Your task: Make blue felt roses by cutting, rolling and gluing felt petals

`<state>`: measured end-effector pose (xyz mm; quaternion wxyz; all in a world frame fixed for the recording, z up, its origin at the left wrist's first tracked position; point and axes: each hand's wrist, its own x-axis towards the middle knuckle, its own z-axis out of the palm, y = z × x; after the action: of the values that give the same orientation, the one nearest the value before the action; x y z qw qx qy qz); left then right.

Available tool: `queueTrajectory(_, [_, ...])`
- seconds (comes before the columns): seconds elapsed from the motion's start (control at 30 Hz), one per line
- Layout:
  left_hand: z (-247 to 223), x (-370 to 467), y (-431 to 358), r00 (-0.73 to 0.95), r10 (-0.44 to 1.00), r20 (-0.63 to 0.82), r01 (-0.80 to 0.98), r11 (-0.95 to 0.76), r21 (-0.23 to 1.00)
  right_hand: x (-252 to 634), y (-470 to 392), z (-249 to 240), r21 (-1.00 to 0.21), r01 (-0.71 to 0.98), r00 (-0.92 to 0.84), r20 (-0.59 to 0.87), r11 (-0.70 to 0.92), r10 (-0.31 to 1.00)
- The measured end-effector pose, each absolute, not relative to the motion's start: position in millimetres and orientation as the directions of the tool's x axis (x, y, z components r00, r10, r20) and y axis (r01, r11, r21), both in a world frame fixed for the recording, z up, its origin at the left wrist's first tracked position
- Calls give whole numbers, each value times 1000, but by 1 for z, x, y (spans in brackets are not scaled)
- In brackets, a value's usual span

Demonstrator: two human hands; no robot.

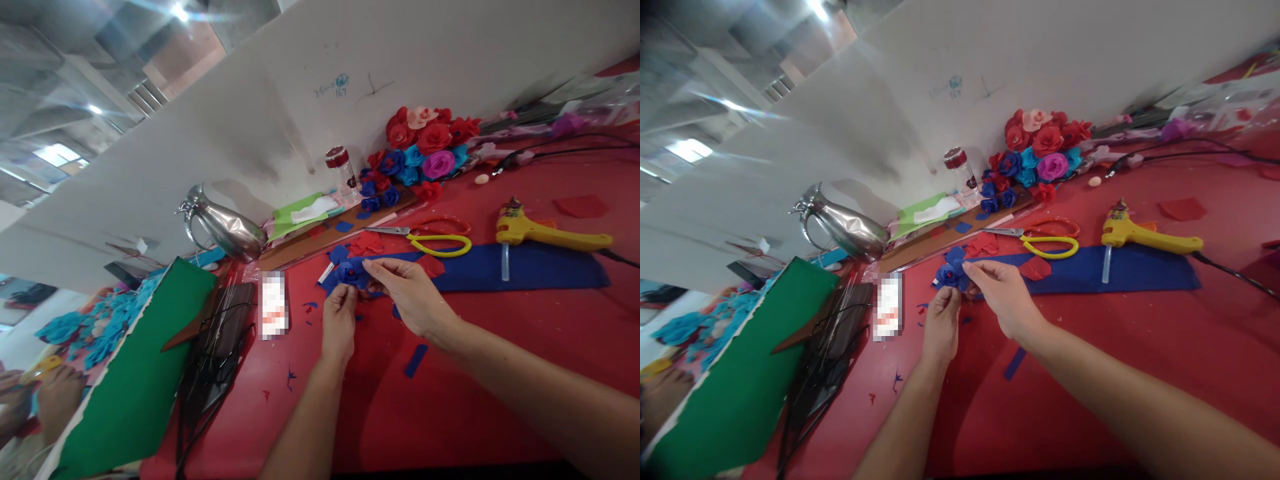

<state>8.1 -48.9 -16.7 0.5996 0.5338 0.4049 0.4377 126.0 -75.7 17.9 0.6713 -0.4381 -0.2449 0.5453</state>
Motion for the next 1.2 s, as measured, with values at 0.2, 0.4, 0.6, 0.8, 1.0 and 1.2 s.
queueTrajectory(0.2, [-15,8,-50,286,958,-20,-59,39,997,125,-77,23,-842,-539,297,-171,17,939])
queueTrajectory(0.4, [-10,9,-51,262,965,-25,-30,34,999,132,-76,19,-772,-634,160,-184,-42,970])
queueTrajectory(0.6, [-8,10,-51,252,967,-20,-55,35,998,134,-73,14,-793,-600,93,-196,-102,976])
queueTrajectory(0.8, [-13,8,-49,258,966,-5,-70,23,997,131,-73,12,-832,-548,81,-157,-88,984])
queueTrajectory(1.0, [-20,6,-47,248,968,24,-94,-1,996,128,-75,13,-829,-553,95,-160,-82,982])
queueTrajectory(1.2, [-22,5,-47,243,970,21,-59,-7,998,128,-74,11,-862,-504,118,-124,-48,985])
